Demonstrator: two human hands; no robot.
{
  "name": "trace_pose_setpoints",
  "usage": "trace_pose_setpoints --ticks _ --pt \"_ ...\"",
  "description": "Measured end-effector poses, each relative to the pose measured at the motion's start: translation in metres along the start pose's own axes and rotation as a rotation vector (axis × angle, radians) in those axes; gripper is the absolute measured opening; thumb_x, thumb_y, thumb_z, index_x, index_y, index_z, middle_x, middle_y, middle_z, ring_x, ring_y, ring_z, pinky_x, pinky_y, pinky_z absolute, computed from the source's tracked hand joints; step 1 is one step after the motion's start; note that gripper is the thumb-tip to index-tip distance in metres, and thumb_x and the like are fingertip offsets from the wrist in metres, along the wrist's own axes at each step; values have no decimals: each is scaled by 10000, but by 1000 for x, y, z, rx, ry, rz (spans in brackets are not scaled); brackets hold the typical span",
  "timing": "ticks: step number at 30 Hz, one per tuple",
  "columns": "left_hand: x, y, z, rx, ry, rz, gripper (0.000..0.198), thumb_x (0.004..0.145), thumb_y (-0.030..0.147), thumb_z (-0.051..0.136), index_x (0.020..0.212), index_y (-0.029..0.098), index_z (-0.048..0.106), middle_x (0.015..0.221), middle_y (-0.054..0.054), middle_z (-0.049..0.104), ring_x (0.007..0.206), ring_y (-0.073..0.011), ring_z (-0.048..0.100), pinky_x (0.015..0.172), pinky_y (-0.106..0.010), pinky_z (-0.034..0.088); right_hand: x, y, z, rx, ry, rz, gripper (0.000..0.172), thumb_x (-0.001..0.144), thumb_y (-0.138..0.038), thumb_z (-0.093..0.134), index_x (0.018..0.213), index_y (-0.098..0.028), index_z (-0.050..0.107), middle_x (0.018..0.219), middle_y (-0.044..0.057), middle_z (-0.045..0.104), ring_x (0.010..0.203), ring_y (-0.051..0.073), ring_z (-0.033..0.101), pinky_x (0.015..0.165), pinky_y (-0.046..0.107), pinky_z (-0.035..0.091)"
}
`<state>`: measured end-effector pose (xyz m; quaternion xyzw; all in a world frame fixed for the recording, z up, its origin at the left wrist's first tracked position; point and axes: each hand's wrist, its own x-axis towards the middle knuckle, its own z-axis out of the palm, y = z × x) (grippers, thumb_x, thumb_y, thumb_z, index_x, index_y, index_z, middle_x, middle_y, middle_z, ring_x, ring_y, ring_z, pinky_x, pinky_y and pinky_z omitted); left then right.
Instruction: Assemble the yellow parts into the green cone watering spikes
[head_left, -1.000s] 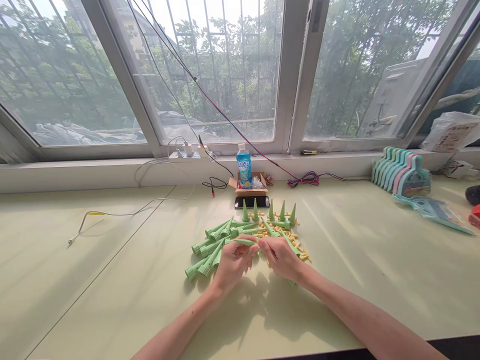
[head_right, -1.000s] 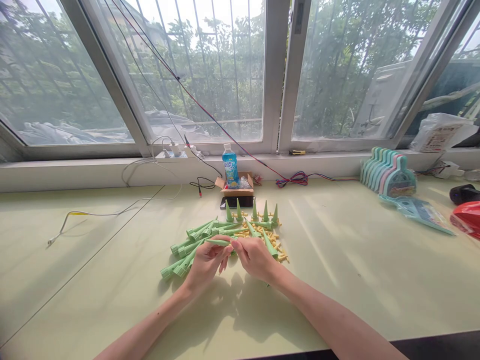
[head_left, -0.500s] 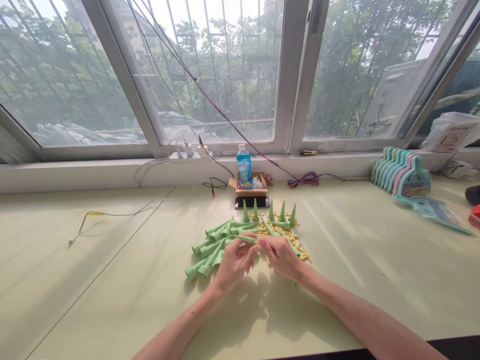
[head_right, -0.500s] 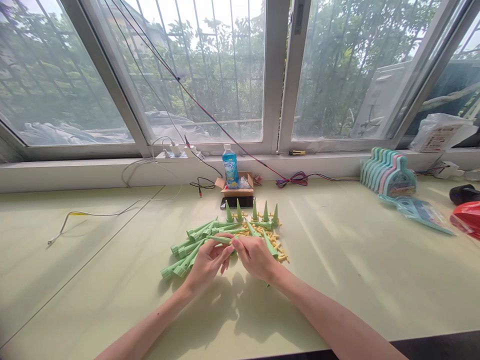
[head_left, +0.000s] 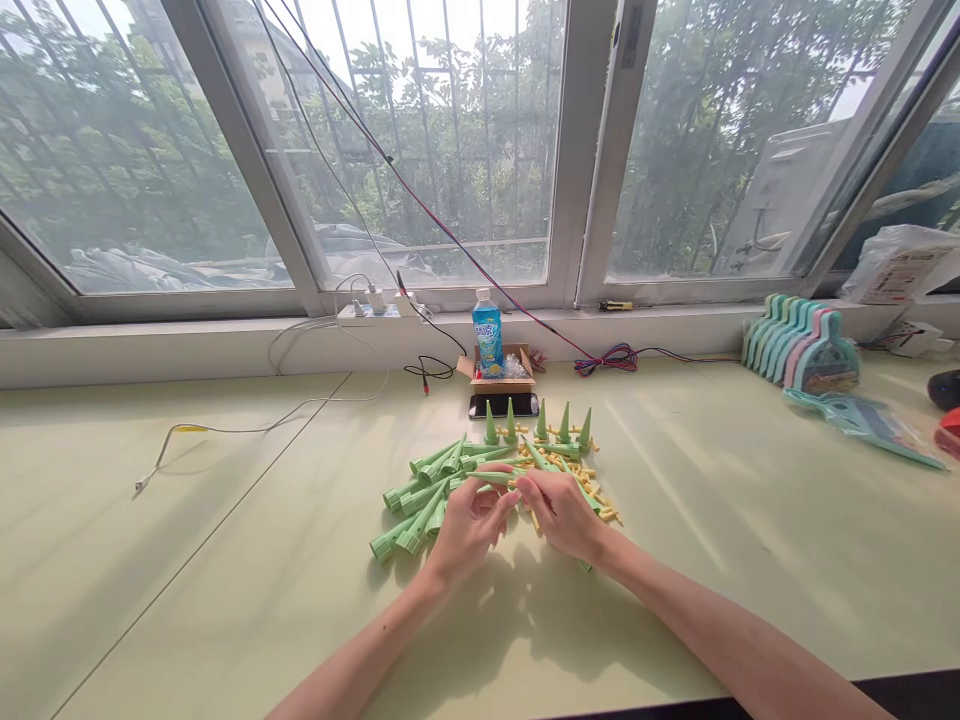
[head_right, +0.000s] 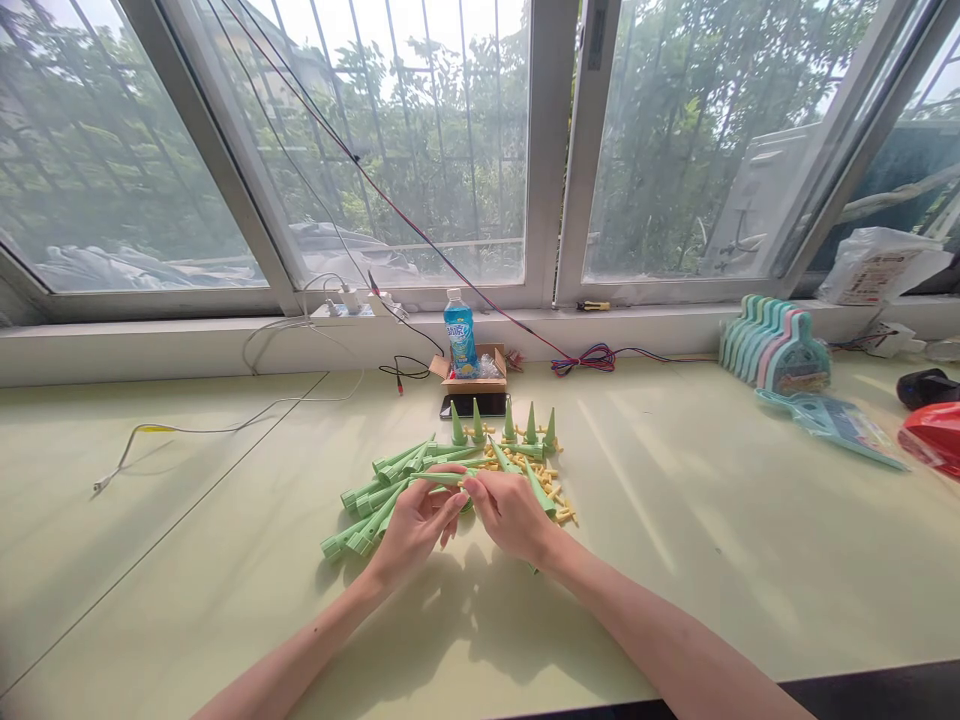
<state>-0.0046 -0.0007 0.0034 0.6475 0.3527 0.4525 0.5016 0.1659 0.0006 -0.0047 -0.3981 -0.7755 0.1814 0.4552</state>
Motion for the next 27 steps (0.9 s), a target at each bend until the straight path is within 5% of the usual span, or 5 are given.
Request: trace_pose_setpoints --ticks 4,7,13,27 --pt "1 4 -1 12 -36 -38 392 866 406 664 1174 190 552 710 19 563 477 -91 512 422 -211 432 0 0 0 11 18 12 481 1051 -432 273 641 -205 381 574 -32 391 504 106 341 506 249 292" --pt "4 8 -2 -21 -10 -47 436 853 441 666 1201 221 525 820 3 573 498 -94 553 390 -205 446 1 0 0 31 60 50 451 1049 -415 281 669 -205 405 580 -39 371 501 109 329 511 254 299" --pt "10 10 -4 -103 84 -85 414 902 517 571 1181 214 530 813 8 572 462 -72 531 397 -199 467 2 -1 0 43 58 85 399 1046 -359 310 703 -201 439 582 -48 365 509 109 331 528 251 301" --pt "5 11 -2 50 44 -98 337 880 441 624 1114 227 509 675 67 476 416 -66 459 370 -176 364 2 5 0 14 29 65 420 1038 -364 342 650 -204 335 585 -48 365 520 104 317 531 245 267"
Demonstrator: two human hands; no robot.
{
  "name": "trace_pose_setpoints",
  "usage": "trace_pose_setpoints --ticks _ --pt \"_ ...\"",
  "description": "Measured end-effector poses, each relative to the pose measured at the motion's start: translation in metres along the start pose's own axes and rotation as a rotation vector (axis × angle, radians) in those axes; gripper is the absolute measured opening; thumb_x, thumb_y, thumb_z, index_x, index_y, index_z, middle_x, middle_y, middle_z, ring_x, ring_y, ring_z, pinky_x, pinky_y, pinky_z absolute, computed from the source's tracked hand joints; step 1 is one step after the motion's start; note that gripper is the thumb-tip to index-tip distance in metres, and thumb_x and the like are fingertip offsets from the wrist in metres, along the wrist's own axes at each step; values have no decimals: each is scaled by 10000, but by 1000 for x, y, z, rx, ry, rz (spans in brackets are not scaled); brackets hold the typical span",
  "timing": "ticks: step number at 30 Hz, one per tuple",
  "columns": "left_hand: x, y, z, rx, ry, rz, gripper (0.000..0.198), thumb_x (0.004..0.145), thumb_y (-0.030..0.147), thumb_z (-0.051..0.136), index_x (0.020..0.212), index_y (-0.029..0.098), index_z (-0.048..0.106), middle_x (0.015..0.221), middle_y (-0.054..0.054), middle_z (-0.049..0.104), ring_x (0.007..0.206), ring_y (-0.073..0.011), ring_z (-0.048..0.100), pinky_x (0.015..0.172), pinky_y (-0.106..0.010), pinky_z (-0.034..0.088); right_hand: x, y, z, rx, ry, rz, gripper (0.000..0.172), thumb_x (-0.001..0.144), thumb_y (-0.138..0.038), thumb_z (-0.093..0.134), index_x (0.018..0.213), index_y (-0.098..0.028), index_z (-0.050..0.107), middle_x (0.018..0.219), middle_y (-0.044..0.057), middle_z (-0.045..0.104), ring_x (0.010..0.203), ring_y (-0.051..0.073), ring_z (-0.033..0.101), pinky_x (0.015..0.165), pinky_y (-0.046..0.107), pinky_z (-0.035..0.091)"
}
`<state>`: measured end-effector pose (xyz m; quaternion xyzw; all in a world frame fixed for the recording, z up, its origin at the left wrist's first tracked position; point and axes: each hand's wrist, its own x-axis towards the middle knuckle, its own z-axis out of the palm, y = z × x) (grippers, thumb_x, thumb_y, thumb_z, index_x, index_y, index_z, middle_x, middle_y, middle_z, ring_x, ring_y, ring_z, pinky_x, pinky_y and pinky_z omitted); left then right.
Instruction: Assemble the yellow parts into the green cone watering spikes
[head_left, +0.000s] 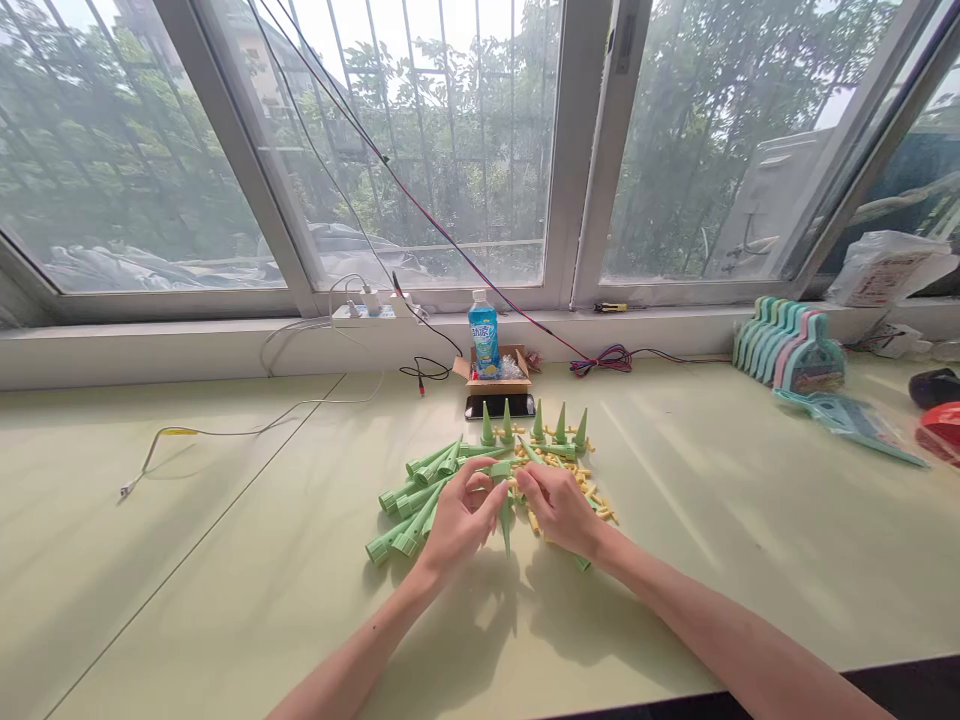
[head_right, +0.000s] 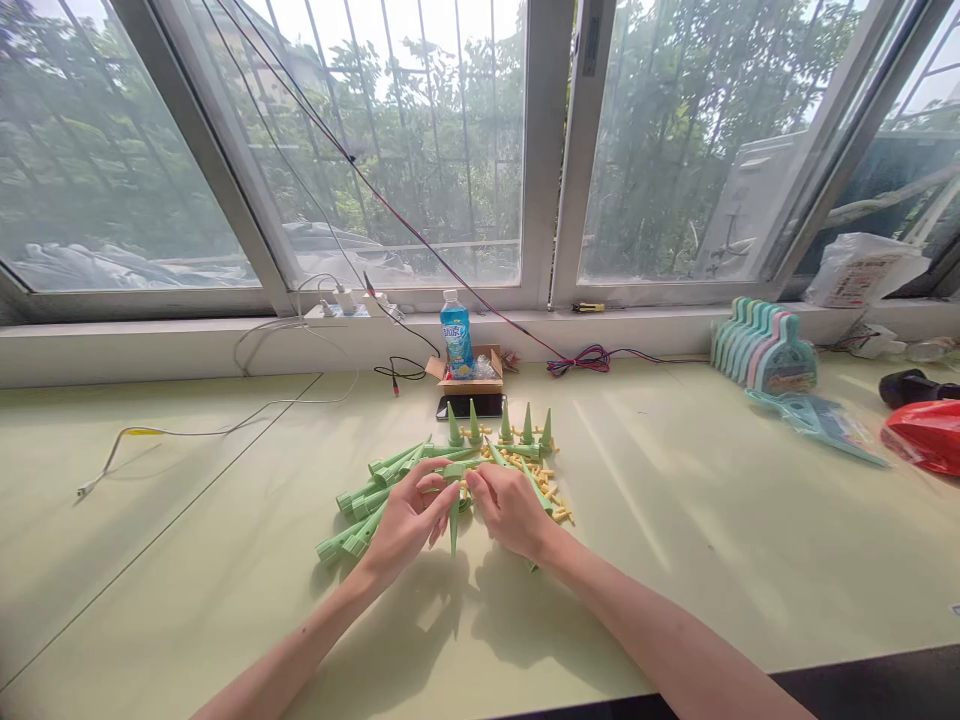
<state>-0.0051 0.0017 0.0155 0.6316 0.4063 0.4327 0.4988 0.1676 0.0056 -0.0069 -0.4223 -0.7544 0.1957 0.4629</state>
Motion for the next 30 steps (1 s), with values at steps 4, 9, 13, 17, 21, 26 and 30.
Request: trace_pose_setpoints --ticks 4,9,13,17,21,26,30 --pt "-3 1 2 102 -5 38 303 881 427 614 1081 222 515 671 57 501 473 -83 457 441 -199 380 -2 6 -2 -52 99 -4 429 1043 -363 324 647 -201 362 568 -51 347 507 102 306 526 246 254" --pt "-6 -4 6 295 -49 60 235 889 406 576 1002 207 519 610 57 504 525 -112 419 531 -236 352 6 12 -15 -107 216 2 443 1039 -370 322 637 -199 396 553 -54 339 497 102 302 518 240 260" --pt "-9 -5 9 426 -79 26 198 884 383 556 951 200 528 593 47 546 543 -127 420 569 -252 336 19 20 -33 -197 217 63 380 1015 -369 403 681 -196 457 554 -59 365 494 103 327 531 232 293" --pt "-10 -6 10 481 -120 25 166 886 372 531 898 207 521 568 55 527 534 -134 438 561 -248 326 22 35 -42 -316 130 44 243 988 -316 459 808 -189 561 680 -18 548 527 109 412 578 235 351" --pt "-11 -9 9 571 -165 51 173 897 370 506 854 206 544 536 52 512 557 -152 471 588 -256 341 15 47 -43 -368 45 38 192 982 -262 453 901 -193 613 839 25 648 574 119 494 629 247 402" --pt "-11 -11 7 658 -213 51 182 905 346 491 941 200 592 504 56 509 544 -164 488 651 -278 371 12 42 -46 -389 -28 16 169 966 -219 471 884 -197 617 816 21 646 591 125 505 636 247 410" --pt "-11 -9 8 673 -203 88 191 905 331 492 1019 219 596 530 62 466 531 -159 442 593 -259 331 11 33 -45 -400 -84 -29 166 947 -181 487 863 -195 629 776 8 615 585 115 484 609 234 388"
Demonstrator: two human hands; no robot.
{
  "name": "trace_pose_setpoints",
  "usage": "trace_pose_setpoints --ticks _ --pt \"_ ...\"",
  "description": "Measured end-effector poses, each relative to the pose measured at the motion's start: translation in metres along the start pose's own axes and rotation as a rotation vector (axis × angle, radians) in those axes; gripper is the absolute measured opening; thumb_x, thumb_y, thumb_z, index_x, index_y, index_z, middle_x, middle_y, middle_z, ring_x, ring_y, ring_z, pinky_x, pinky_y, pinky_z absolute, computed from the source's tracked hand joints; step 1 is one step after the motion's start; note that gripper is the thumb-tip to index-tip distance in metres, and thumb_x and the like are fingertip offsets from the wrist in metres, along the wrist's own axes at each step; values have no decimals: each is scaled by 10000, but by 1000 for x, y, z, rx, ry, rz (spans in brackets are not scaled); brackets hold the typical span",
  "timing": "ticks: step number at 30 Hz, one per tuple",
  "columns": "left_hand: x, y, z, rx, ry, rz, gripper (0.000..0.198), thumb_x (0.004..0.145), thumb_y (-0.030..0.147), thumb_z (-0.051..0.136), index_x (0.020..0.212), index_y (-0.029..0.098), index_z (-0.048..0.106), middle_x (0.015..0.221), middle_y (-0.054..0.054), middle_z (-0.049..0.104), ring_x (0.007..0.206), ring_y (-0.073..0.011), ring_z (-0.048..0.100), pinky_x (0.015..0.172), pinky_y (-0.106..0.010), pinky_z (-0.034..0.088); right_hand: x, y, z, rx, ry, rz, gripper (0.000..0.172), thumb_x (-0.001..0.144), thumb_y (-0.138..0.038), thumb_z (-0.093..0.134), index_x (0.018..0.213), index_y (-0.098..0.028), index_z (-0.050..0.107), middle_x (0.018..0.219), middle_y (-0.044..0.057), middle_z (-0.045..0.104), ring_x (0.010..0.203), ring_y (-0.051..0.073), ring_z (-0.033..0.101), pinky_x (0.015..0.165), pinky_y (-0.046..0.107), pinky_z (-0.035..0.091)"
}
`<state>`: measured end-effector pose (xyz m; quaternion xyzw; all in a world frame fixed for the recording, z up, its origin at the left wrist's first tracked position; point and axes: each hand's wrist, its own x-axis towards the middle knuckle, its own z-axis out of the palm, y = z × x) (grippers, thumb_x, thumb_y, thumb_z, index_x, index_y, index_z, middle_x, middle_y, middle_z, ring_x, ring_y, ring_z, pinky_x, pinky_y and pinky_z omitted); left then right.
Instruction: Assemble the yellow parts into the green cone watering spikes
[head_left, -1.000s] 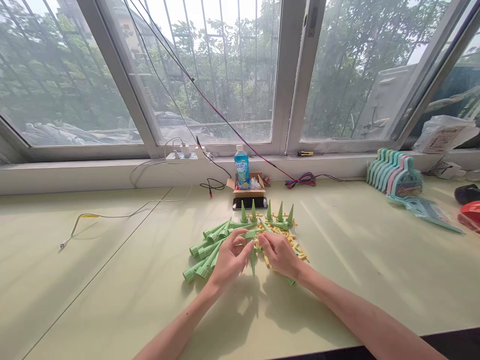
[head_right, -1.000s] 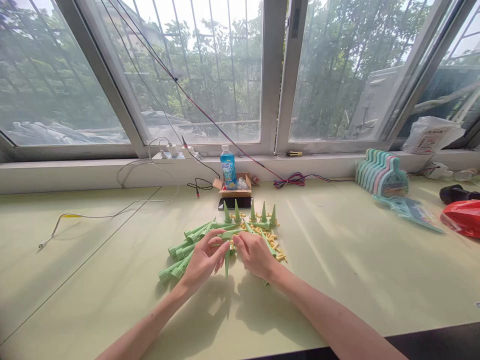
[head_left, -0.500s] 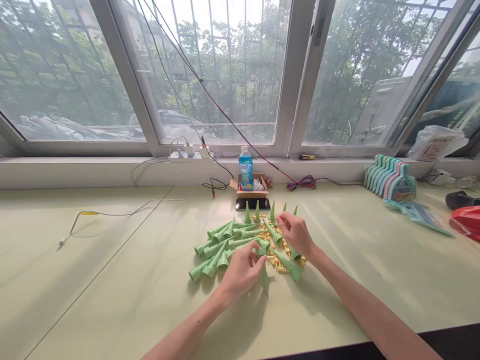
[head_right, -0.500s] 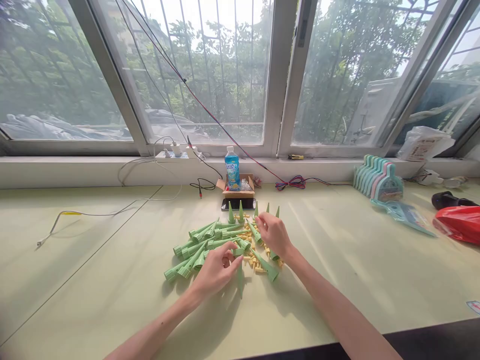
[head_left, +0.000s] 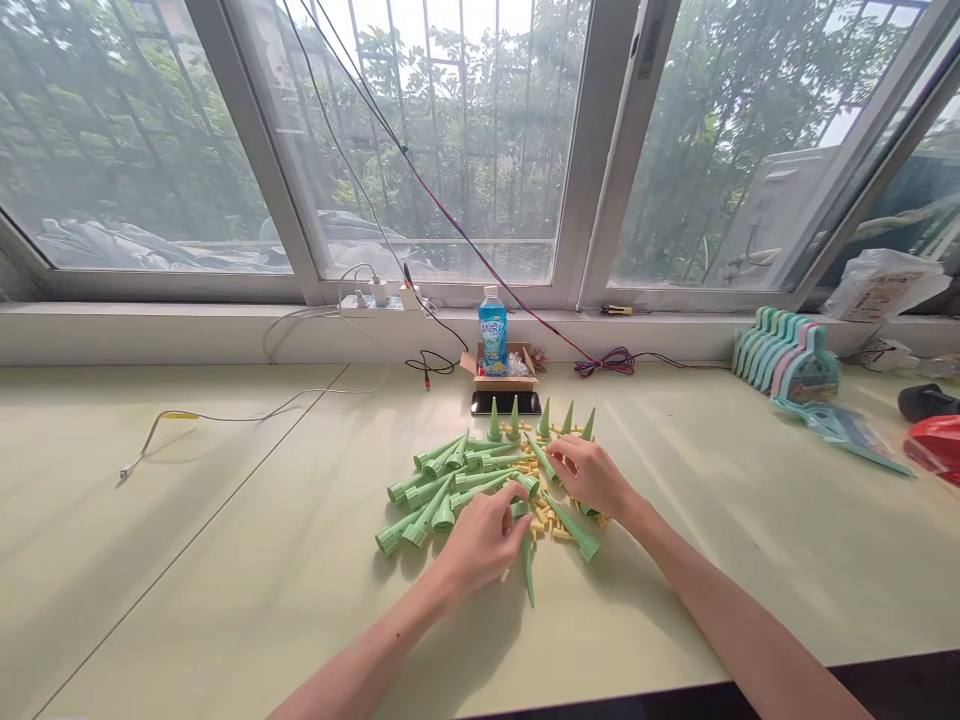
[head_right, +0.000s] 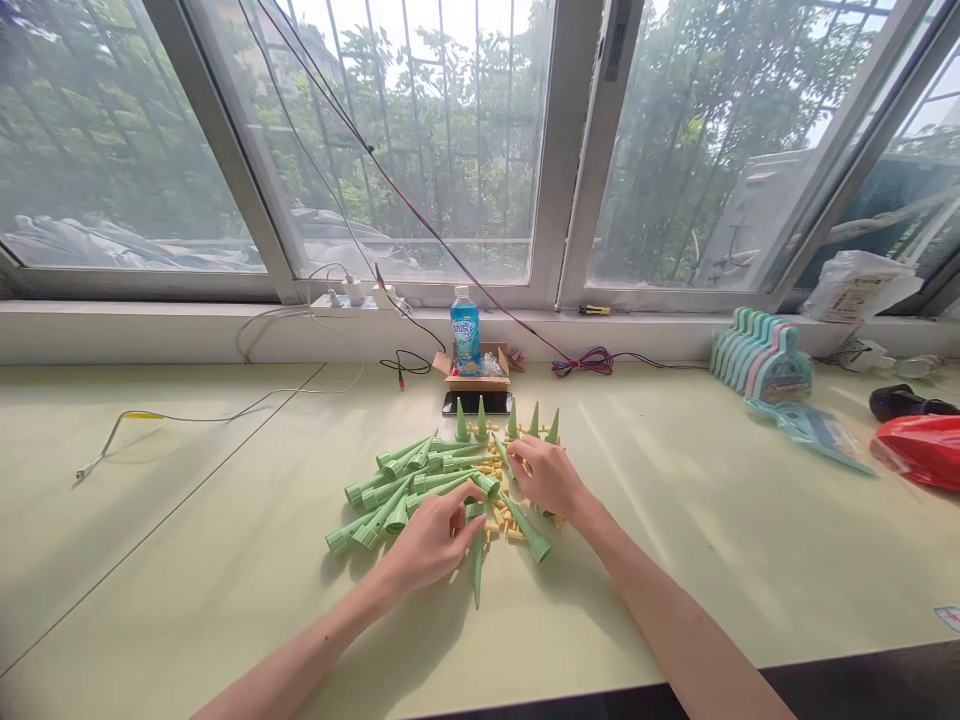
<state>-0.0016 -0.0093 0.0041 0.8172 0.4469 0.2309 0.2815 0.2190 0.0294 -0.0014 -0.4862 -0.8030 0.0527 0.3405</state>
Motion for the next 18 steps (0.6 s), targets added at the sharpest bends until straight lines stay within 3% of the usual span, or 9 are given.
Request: trace_pose_setpoints --ticks 9,18 --pt "4 0 -3 -75 100 91 209 955 340 441 842 204 553 522 82 298 495 -114 261 545 -253 233 -1 -9 1 -78 -175 -7 127 884 -165 606 782 -195 675 722 -12 585 624 109 508 588 227 336" --pt "2 1 -1 -56 34 128 236 950 288 417 789 203 567 534 61 330 504 -120 282 550 -261 255 -3 -10 3 -129 -230 1 142 882 -181 614 758 -201 680 739 -7 563 621 116 513 580 246 333"
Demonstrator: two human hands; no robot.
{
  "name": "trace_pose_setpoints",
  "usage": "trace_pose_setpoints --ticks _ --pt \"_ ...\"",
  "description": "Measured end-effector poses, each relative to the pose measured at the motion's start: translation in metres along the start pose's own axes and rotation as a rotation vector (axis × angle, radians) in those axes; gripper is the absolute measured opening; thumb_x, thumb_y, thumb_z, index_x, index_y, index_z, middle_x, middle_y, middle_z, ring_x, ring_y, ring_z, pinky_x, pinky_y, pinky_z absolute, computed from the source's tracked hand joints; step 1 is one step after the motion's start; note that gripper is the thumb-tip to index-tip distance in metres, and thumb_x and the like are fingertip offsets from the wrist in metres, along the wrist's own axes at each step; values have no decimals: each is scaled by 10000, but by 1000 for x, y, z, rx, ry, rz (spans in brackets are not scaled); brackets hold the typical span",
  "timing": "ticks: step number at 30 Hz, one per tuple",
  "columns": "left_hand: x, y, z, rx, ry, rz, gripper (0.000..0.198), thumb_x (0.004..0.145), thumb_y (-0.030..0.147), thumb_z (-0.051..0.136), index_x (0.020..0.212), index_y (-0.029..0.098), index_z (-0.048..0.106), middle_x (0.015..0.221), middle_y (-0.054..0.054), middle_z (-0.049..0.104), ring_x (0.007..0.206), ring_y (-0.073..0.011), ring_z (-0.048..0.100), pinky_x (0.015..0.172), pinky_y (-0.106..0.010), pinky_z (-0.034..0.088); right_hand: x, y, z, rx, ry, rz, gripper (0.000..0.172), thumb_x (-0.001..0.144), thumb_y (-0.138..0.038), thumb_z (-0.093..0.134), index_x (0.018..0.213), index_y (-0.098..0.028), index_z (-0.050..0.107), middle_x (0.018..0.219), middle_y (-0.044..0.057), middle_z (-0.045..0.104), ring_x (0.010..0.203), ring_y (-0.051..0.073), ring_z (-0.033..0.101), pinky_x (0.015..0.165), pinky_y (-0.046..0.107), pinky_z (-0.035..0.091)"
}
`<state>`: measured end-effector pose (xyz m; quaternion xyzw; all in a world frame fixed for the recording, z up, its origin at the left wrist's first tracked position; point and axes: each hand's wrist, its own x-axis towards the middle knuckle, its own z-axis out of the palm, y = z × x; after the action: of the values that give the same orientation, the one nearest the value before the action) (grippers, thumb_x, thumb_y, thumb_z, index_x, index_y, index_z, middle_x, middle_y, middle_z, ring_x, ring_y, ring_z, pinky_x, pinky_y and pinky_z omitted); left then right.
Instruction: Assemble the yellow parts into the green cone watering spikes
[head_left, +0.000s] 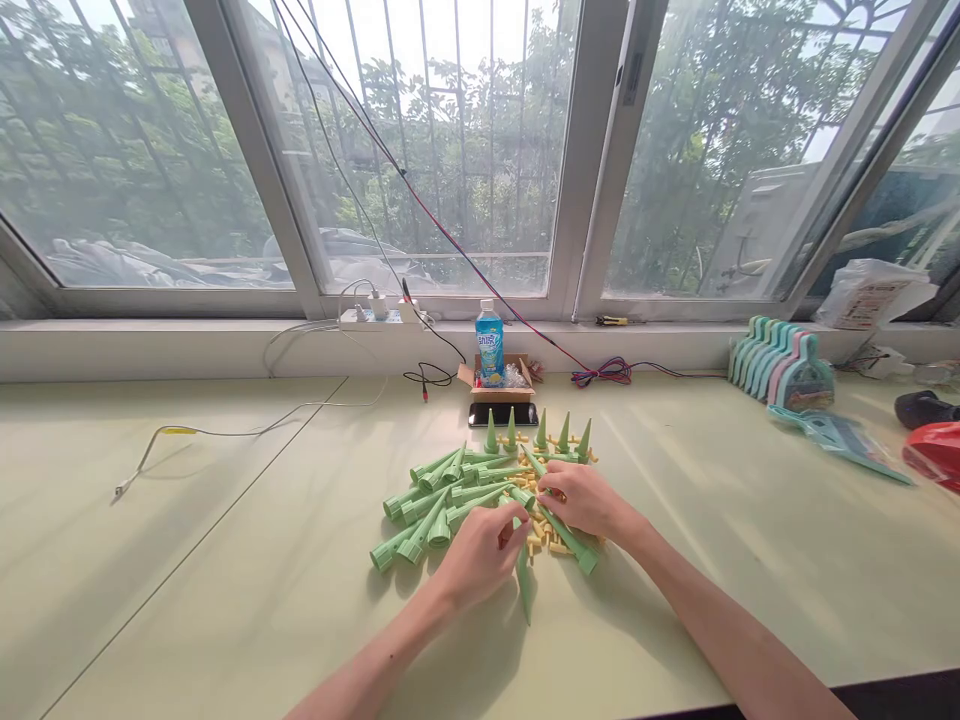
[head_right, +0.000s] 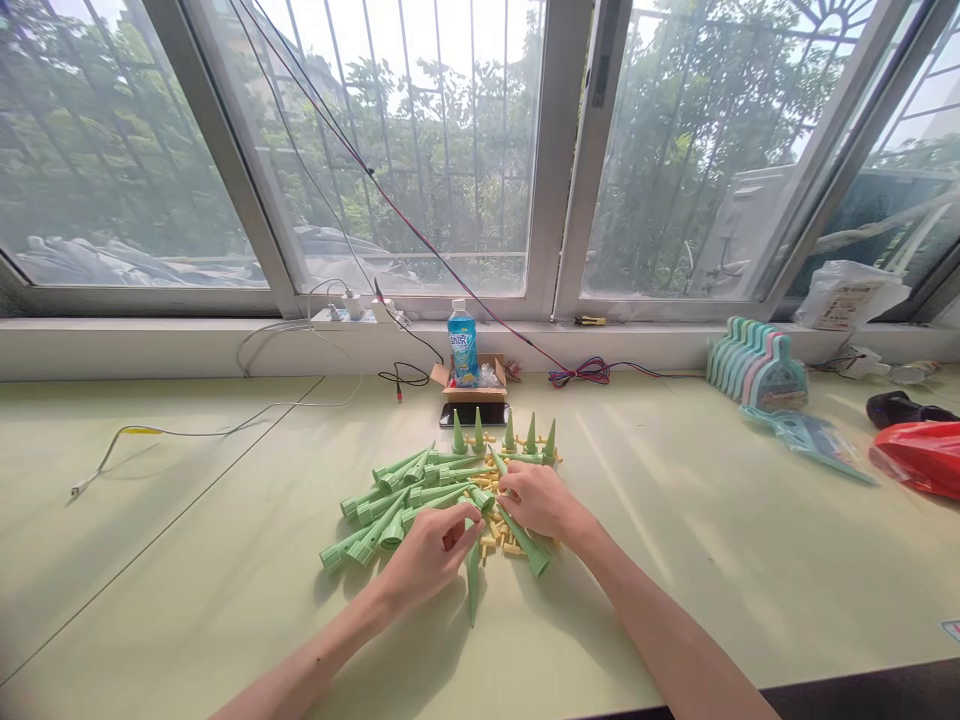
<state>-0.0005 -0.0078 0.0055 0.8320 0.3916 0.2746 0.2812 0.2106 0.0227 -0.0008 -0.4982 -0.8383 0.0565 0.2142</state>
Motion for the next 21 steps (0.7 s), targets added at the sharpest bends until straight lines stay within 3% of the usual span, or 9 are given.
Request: trace_pose_setpoints --ticks 13,21 --pt "-1 2 0 -30 -8 12 250 944 276 426 753 210 574 530 56 329 499 -121 252 523 -269 222 1 -2 1 -24 -37 17 238 870 -127 582 646 -193 626 732 -12 507 566 95 440 537 241 281" --pt "-1 1 0 -26 5 11 292 955 318 417 755 202 596 525 54 324 494 -121 265 528 -268 233 -1 -5 -1 3 -9 18 191 880 -161 589 692 -186 611 706 -6 549 577 115 485 538 253 308"
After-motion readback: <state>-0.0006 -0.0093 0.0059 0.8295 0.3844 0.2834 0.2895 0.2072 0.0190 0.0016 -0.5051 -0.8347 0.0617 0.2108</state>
